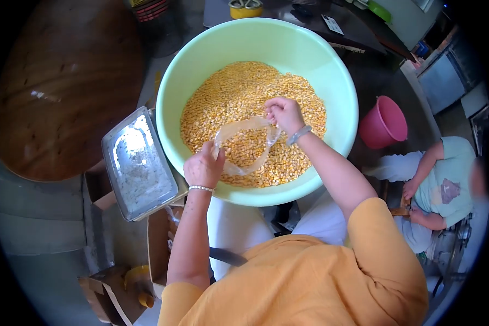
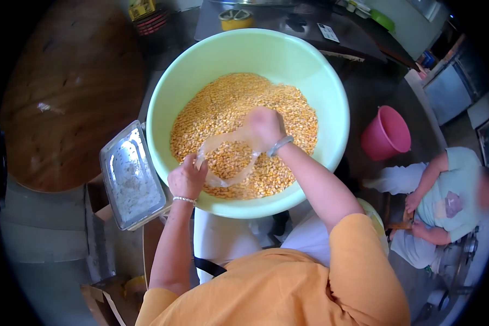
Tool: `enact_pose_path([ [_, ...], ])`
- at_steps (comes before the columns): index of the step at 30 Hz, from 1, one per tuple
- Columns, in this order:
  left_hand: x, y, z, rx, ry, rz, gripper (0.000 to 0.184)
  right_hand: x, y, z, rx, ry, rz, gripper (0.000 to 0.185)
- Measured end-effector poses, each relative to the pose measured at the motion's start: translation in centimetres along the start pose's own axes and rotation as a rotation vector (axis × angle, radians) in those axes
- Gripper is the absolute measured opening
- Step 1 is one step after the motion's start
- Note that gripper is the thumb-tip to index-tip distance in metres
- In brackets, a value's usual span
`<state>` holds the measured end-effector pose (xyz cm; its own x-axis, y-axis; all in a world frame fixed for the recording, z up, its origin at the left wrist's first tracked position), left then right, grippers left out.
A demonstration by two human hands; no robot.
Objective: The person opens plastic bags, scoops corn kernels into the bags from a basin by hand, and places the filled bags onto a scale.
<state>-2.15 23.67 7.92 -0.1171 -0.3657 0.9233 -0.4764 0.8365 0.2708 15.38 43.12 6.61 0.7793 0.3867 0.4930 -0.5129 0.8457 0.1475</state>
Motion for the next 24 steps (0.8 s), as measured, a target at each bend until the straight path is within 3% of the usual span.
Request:
enact_pose_path([
  [4,-0.4,-0.1,-0.2,-0.052,0.006,-0.007,0.022,3.8,-0.3,-8.2,-0.25,-0.225,-0.207,0.019],
  [6,-0.6,0.0,0.0,-0.045,0.004,-0.003,0.021,0.5,-2.3,-12.5,-0.314,-0.586,0.11,0.02],
  [8,-0.4,-0.1,-0.2,-0.041,0.019,0.01,0.022,-2.4,-3.7,-11.8,-0.418,-0.553,0.35,0.023],
  [16,-0.3,0.1,-0.7,-0.013,0.075,0.079,0.034,-3.1,-5.6,-6.9,-0.412,-0.578,0.347,0.03],
  [21,-0.4,0.1,-0.7,-0.044,0.061,0.057,0.025,-2.2,-5.6,-7.6,-0.547,-0.444,0.279,0.024],
  [24,-0.3,0.1,-0.7,-0.052,0.053,0.027,0.024,-3.1,-3.6,-9.2,-0.35,-0.478,0.273,0.026],
])
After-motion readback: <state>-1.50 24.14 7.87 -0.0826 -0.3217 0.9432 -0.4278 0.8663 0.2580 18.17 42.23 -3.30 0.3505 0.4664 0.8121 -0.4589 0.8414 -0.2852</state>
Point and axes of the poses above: each hand's wrist, its own y-axis towards the middle knuckle, its own x-axis out of the back of the hand, z = x × y, the point moved 9 cm from there along y, towards the middle knuckle, and after that the axes turned 5 degrees about y, right-handed, at the moved point
